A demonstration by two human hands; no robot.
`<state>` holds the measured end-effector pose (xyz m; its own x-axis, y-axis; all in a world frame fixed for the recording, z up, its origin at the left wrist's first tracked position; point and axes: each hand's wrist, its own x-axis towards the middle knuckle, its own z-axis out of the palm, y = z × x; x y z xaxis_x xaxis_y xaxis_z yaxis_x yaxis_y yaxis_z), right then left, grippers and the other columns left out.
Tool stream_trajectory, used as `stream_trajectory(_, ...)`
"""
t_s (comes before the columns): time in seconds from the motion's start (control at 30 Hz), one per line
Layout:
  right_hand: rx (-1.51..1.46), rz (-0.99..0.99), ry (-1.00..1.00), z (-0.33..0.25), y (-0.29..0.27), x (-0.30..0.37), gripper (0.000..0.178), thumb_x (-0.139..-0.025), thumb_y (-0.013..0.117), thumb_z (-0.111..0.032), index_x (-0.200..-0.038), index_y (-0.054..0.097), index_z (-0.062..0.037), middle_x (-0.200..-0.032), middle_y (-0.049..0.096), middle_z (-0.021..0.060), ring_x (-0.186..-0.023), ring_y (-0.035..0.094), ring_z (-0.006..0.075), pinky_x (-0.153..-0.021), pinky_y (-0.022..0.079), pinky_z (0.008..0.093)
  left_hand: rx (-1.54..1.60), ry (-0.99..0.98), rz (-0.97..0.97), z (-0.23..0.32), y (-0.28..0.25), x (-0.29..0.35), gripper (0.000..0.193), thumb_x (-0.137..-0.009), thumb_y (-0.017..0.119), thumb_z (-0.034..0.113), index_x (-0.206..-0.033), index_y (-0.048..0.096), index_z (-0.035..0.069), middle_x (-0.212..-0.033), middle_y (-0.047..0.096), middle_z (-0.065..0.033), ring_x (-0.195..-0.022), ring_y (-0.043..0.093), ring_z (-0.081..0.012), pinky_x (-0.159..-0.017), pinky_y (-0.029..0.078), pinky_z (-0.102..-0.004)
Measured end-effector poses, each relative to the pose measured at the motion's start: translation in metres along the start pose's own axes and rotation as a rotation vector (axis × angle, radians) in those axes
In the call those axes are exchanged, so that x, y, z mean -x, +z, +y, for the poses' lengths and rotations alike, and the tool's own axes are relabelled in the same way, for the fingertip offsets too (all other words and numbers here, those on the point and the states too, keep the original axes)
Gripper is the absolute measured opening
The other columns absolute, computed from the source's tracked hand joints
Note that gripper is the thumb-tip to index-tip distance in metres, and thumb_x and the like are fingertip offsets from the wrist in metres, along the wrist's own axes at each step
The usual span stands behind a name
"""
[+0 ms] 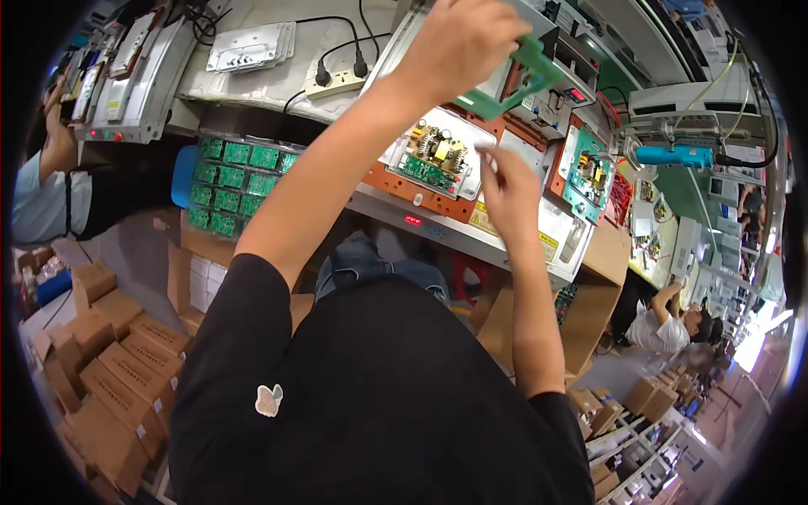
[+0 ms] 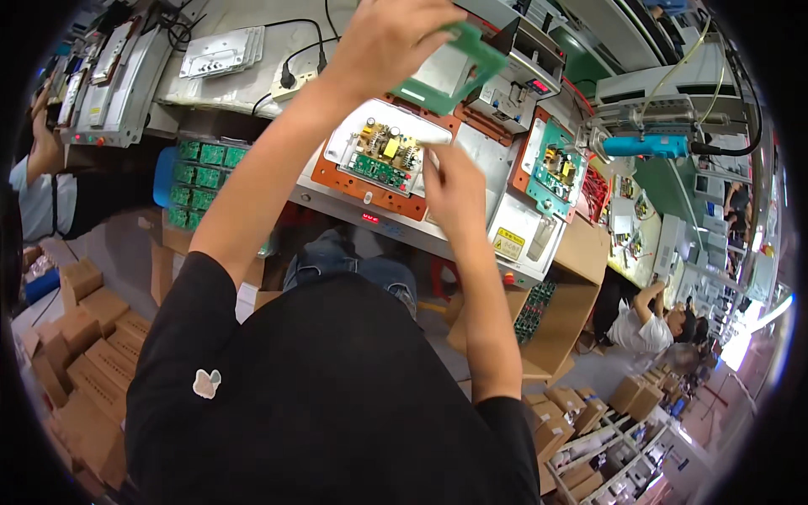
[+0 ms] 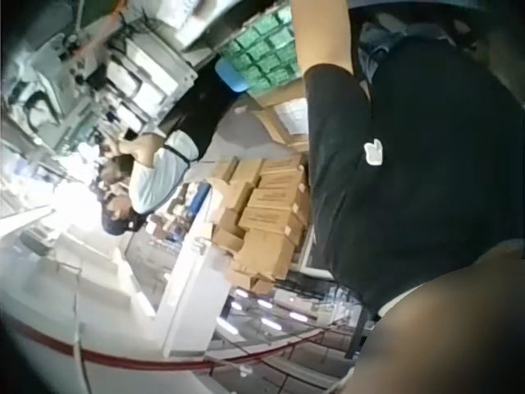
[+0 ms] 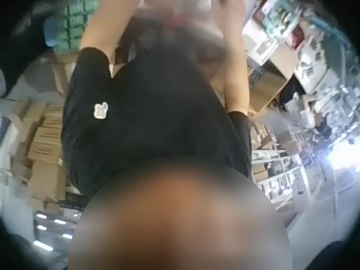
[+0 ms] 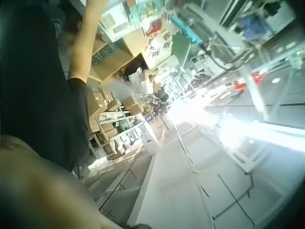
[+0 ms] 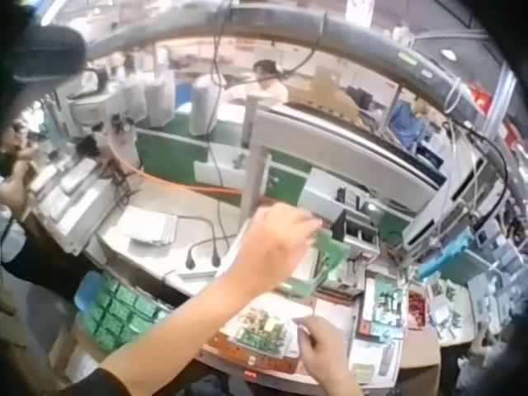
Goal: Assembling electronic components onto circuit boards and using a testing fixture.
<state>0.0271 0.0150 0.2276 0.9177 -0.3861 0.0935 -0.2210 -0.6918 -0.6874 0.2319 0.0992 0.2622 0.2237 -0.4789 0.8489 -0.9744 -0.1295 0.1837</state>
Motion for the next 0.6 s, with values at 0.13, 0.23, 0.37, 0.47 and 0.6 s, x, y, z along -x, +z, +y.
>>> stream_trajectory(0.13, 0.339, -0.037, -0.199, 0.056, 0.041, -0.064, 0.020, -0.091, 0.063, -0.016, -0.107, 0.071, -0.0081, -0.102, 0.069, 0.0150, -0.089, 0.066, 0.0343, -0.077, 0.053, 0.0441, 0.297, -0.237, 0.181, 0.012, -0.023, 0.000, 0.024, -0.080, 0.069, 0.007, -0.103, 0.069, 0.006, -0.103, 0.066, -0.0091, -0.094, 0.061, -0.0278, -0.082, 0.047, -0.0375)
stream_trajectory(0.23, 0.453, -0.197, -0.130, 0.060, 0.050, -0.079, 0.019, -0.091, 0.060, -0.018, -0.105, 0.070, -0.0094, -0.098, 0.066, 0.0144, -0.093, 0.065, 0.0352, -0.080, 0.052, 0.0485, 0.524, -0.667, -0.034, 0.042, -0.068, 0.068, 0.015, -0.084, 0.071, 0.006, -0.098, 0.070, 0.001, -0.088, 0.068, -0.0056, -0.078, 0.061, -0.0167, -0.070, 0.047, -0.0294)
stream_trajectory(0.37, 0.507, -0.110, -0.361, 0.018, 0.050, -0.071, 0.010, -0.076, 0.061, -0.006, -0.086, 0.062, -0.0063, -0.090, 0.061, 0.0137, -0.076, 0.066, 0.0361, -0.062, 0.054, 0.0458, 0.976, -1.370, -0.592, 0.102, -0.136, 0.172, 0.021, -0.091, 0.068, 0.007, -0.109, 0.065, -0.003, -0.096, 0.069, -0.0057, -0.085, 0.063, -0.0122, -0.078, 0.051, -0.0271)
stream_trajectory(0.47, 0.533, -0.009, -0.368, -0.026, 0.023, -0.039, 0.013, -0.074, 0.063, -0.004, -0.087, 0.063, -0.0066, -0.089, 0.061, 0.0113, -0.072, 0.066, 0.0321, -0.056, 0.052, 0.0415, 1.267, -1.568, -0.552, 0.125, -0.147, 0.203, 0.042, -0.090, 0.068, 0.006, -0.129, 0.054, -0.001, -0.115, 0.064, -0.0073, -0.104, 0.062, -0.0168, -0.091, 0.051, -0.0308)
stream_trajectory(0.6, 0.313, 0.107, -0.266, -0.047, -0.002, 0.019, 0.014, -0.081, 0.065, -0.009, -0.094, 0.068, -0.0095, -0.081, 0.060, 0.0068, -0.068, 0.064, 0.0275, -0.052, 0.050, 0.0383, 1.570, -1.606, -0.052, 0.130, -0.136, 0.226, 0.081, -0.083, 0.075, 0.007, -0.149, 0.029, 0.004, -0.139, 0.050, -0.0088, -0.127, 0.052, -0.0228, -0.104, 0.046, -0.0381)
